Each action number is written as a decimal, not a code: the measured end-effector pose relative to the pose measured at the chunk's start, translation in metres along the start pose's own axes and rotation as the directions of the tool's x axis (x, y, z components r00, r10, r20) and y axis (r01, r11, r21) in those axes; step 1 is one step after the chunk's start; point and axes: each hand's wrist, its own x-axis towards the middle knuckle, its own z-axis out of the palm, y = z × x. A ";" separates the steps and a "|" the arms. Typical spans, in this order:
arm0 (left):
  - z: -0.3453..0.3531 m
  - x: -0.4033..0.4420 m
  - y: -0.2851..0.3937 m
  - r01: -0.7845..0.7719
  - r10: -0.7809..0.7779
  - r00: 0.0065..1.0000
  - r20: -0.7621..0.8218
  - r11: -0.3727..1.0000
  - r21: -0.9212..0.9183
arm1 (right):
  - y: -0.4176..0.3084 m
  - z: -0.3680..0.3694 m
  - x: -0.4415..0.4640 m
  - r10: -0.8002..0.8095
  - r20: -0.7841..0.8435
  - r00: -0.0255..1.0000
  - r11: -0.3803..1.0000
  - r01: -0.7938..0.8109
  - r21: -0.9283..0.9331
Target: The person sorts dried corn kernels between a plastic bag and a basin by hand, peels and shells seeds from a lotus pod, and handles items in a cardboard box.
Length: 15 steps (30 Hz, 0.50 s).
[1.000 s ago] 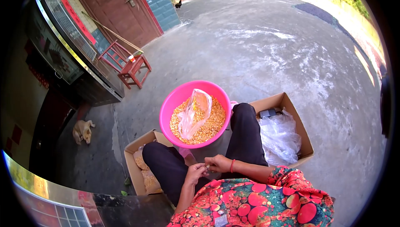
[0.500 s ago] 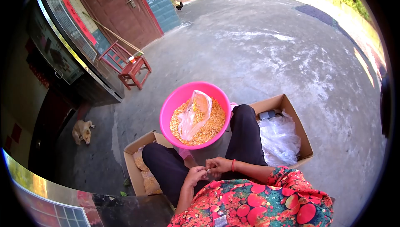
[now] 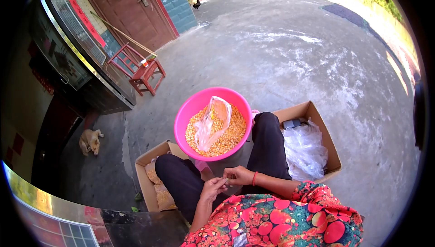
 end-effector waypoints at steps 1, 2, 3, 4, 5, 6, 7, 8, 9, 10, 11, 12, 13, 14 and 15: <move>0.001 0.000 0.001 -0.012 0.012 1.000 0.003 1.000 -0.025 | -0.005 -0.001 -0.001 0.003 0.002 1.000 1.000 -0.003 0.016; 0.002 0.001 0.003 -0.015 0.015 1.000 0.006 1.000 -0.021 | -0.008 -0.004 0.000 0.003 0.000 1.000 1.000 -0.003 0.029; 0.003 -0.002 0.003 -0.060 0.061 0.998 0.019 0.996 -0.060 | -0.007 -0.002 0.000 0.004 -0.003 1.000 0.999 -0.004 0.034; 0.004 -0.005 0.003 -0.105 0.109 0.994 0.031 0.989 -0.100 | -0.004 -0.001 0.001 0.030 0.004 1.000 0.972 -0.030 0.232; 0.005 -0.005 0.004 -0.104 0.108 0.994 0.033 0.990 -0.097 | -0.003 -0.002 0.001 0.052 0.016 0.999 0.907 -0.054 0.419; 0.005 -0.007 0.004 -0.135 0.139 0.990 0.030 0.985 -0.109 | -0.004 -0.001 0.001 0.053 0.015 0.999 0.906 -0.054 0.421; 0.007 -0.005 0.004 -0.168 0.172 0.985 0.031 0.978 -0.122 | -0.005 -0.003 0.000 0.060 0.023 0.998 0.880 -0.063 0.471; 0.006 -0.003 0.003 -0.166 0.171 0.985 0.035 0.979 -0.119 | -0.005 -0.004 0.000 0.063 0.030 0.998 0.850 -0.069 0.522; 0.005 -0.004 0.002 -0.190 0.199 0.979 0.054 0.972 -0.138 | -0.005 -0.002 0.000 0.064 0.029 0.998 0.849 -0.069 0.523; 0.005 -0.004 0.002 -0.214 0.228 0.971 0.075 0.964 -0.158 | -0.005 -0.003 0.000 0.078 0.038 0.996 0.820 -0.086 0.567; 0.005 -0.003 0.001 -0.214 0.228 0.971 0.075 0.964 -0.158 | -0.005 -0.003 0.001 0.092 0.050 0.995 0.787 -0.103 0.609; 0.009 -0.005 0.003 -0.240 0.255 0.964 0.075 0.956 -0.166 | -0.005 -0.004 0.000 0.093 0.051 0.994 0.786 -0.104 0.609; 0.012 -0.006 0.003 -0.265 0.281 0.957 0.074 0.948 -0.175 | -0.005 -0.004 0.000 0.088 0.055 0.995 0.748 -0.102 0.655; 0.012 -0.007 0.002 -0.264 0.280 0.957 0.072 0.948 -0.177 | -0.006 -0.004 0.000 0.083 0.059 0.995 0.708 -0.100 0.699; 0.013 -0.005 0.003 -0.278 0.297 0.952 0.074 0.940 -0.197 | -0.007 -0.007 0.002 0.082 0.059 0.995 0.710 -0.100 0.697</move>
